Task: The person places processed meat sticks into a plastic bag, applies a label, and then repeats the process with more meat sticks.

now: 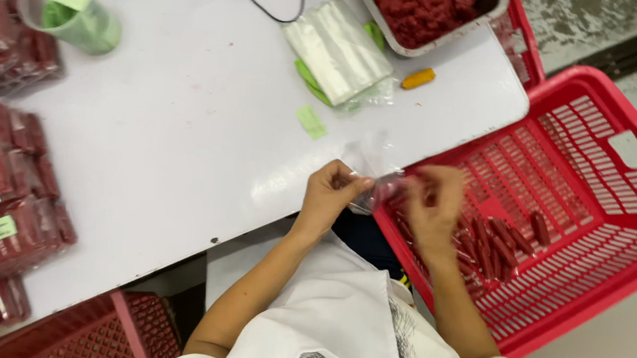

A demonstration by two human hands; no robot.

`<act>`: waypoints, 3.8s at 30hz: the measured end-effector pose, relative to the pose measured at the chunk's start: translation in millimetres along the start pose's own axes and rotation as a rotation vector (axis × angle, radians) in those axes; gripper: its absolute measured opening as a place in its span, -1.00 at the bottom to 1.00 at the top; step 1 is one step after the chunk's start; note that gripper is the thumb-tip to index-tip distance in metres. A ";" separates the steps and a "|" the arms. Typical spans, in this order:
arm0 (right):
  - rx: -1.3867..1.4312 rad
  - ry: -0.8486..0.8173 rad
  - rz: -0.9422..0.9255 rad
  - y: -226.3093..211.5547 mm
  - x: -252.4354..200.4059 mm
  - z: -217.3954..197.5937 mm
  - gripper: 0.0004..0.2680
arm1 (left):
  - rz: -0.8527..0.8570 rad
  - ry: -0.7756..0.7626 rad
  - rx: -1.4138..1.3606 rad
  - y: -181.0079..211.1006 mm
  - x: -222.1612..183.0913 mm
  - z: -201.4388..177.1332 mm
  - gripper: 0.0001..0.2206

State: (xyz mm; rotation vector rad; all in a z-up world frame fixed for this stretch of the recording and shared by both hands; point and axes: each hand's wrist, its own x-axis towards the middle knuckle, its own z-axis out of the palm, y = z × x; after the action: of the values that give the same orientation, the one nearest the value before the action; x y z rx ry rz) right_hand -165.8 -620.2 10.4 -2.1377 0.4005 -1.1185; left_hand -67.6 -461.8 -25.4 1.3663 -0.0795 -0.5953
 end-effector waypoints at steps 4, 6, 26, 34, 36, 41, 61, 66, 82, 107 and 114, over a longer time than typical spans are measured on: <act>0.532 -0.318 0.430 3.5 -54.3 34.4 -0.74 | -0.021 -0.010 0.014 34.8 -22.8 12.0 -0.76; 0.544 -0.303 0.507 14.8 -64.0 37.9 -0.81 | -0.030 -0.047 -0.074 45.3 -28.7 3.3 -0.72; -0.485 -0.828 0.762 221.9 -86.3 -22.4 -0.54 | 0.797 0.518 1.424 16.8 -21.7 -189.2 -0.87; -0.295 -0.573 0.880 240.5 -58.0 -24.3 -0.59 | 0.775 0.537 1.441 23.5 -8.2 -186.7 -0.93; -0.271 -0.607 0.849 281.7 -67.2 7.4 -0.48 | 0.767 0.555 1.455 25.0 -10.2 -183.6 -0.94; -0.802 -0.828 0.640 264.8 -76.2 57.7 -0.48 | 0.759 0.588 1.461 28.5 -14.4 -181.4 -0.94; -0.998 -0.568 0.617 261.2 -87.8 66.5 -0.32 | 0.807 0.552 1.391 25.0 -14.8 -191.1 -0.92; -0.552 -0.582 0.749 242.3 -73.0 26.9 -0.25 | 0.791 0.551 1.358 24.6 -15.3 -191.2 -0.93; -0.429 -0.888 0.539 304.8 -130.7 53.8 -0.60 | 0.786 0.768 1.167 37.5 -32.6 -202.5 -0.94; 1.132 -0.439 0.803 51.3 -1.3 -83.3 -0.72 | 0.856 0.746 1.565 7.9 -4.8 -196.3 -0.78; 1.670 -0.550 1.054 -66.0 113.4 116.9 -0.78 | 0.547 0.512 1.349 34.1 1.9 -202.1 -0.88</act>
State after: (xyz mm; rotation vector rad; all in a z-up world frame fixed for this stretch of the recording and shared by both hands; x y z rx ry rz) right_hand -7.4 -584.6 77.9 -0.4437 0.1280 0.0160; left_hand 24.8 -279.4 -39.6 2.6151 -0.4823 0.4228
